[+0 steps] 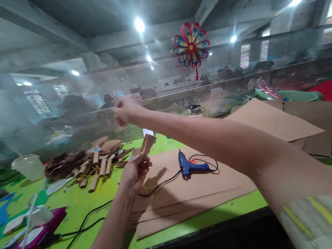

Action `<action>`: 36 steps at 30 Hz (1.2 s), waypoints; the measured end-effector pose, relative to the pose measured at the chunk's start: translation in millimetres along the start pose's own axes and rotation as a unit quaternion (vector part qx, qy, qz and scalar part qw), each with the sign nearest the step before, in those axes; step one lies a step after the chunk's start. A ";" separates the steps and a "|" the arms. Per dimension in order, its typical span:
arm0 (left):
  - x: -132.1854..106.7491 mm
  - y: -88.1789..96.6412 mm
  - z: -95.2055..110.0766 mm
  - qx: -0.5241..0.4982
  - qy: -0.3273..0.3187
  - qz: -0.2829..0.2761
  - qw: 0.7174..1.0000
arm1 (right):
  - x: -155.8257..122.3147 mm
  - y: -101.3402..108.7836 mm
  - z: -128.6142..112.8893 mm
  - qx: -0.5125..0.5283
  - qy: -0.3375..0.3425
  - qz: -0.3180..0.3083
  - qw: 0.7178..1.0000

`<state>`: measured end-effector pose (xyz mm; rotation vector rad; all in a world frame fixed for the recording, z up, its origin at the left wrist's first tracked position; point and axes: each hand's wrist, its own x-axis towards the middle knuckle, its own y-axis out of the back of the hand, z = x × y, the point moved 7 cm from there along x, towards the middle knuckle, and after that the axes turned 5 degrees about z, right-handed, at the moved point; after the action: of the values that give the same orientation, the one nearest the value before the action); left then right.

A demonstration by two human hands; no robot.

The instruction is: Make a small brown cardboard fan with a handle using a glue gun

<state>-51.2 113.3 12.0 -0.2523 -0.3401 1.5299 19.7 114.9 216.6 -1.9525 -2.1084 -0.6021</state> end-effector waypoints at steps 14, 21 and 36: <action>7.5 -0.2 -15.7 0.100 -0.032 -0.043 0.994 | 3.6 101.6 118.1 0.096 -0.061 0.143 0.983; 3.5 -8.7 -16.7 0.090 -0.038 -0.079 0.992 | -2.8 116.9 143.2 0.118 -0.106 0.149 0.976; -17.4 -29.4 -19.6 0.042 0.089 -0.193 0.976 | -66.6 190.2 220.5 -0.017 -0.210 0.038 0.977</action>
<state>-16.8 96.1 3.7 -0.2399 -0.1693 1.1263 241.5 156.9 20.9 -2.3346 -2.2463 -0.2230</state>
